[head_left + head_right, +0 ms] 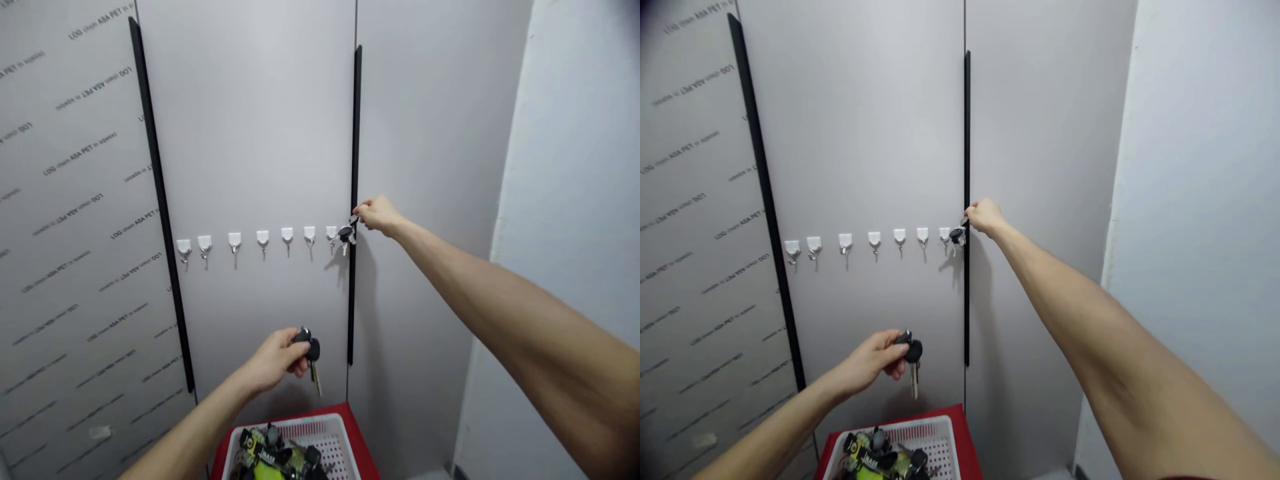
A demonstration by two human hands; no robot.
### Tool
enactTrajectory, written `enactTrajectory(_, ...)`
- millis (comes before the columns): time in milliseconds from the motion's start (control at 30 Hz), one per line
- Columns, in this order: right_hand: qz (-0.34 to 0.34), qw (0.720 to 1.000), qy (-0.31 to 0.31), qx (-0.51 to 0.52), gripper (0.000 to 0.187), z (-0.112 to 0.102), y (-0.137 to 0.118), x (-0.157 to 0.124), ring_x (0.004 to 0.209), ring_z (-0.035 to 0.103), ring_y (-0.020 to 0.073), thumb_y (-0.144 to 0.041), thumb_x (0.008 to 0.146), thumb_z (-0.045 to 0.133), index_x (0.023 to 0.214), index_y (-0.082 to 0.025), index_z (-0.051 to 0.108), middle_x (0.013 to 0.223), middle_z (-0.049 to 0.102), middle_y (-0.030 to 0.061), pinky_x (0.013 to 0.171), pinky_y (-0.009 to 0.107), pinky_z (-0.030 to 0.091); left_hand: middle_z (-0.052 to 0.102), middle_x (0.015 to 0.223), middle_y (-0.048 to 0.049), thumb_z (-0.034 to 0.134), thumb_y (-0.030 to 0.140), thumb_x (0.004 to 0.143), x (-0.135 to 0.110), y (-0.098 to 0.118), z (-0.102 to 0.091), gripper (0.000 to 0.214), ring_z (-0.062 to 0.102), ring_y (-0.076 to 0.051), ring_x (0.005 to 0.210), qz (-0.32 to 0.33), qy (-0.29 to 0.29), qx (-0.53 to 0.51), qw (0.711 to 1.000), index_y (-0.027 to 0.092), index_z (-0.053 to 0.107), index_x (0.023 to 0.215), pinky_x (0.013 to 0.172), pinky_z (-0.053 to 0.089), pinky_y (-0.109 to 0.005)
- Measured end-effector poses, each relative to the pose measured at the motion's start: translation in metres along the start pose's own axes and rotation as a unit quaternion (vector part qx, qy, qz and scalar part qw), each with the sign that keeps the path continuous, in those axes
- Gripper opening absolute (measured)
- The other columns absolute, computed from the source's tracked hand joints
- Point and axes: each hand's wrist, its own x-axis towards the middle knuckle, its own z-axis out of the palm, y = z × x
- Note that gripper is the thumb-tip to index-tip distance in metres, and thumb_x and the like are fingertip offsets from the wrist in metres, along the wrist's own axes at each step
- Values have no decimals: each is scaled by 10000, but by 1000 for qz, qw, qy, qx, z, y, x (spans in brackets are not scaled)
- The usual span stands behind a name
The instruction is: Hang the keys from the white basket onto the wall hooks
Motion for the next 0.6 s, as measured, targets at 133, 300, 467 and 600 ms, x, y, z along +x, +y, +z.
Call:
enactTrajectory(133,-25,998,-5,50,228,5,-7,-3,415,407,39,-129,654,359,770,-115,555,540,510,17,443,165,355,462,452,45,444,319,607,-14,-35,3,194,411,-46,410,-30,-16,-26,999,133,393,631,452,315,-183)
enactTrajectory(300,-45,985,-132,99,229,30,-3,-57,421,394,37,-109,648,345,748,-111,552,501,489,0,445,150,347,467,470,42,444,308,608,-27,-71,11,181,419,-54,428,-76,-22,-33,996,134,409,647,454,317,-180)
enactTrajectory(467,26,935,-332,119,212,88,46,-157,393,394,44,-116,638,329,694,-104,534,449,462,-17,404,149,331,467,509,35,404,260,624,-32,-111,22,138,427,-68,456,-105,-18,-7,994,135,435,671,489,344,-198)
enactTrajectory(600,60,871,-476,103,226,128,85,-228,371,401,47,-124,644,319,750,-106,517,460,479,-18,393,158,325,513,633,-1,484,191,544,-40,-139,22,160,450,-112,597,-62,5,174,983,141,508,694,579,343,-229)
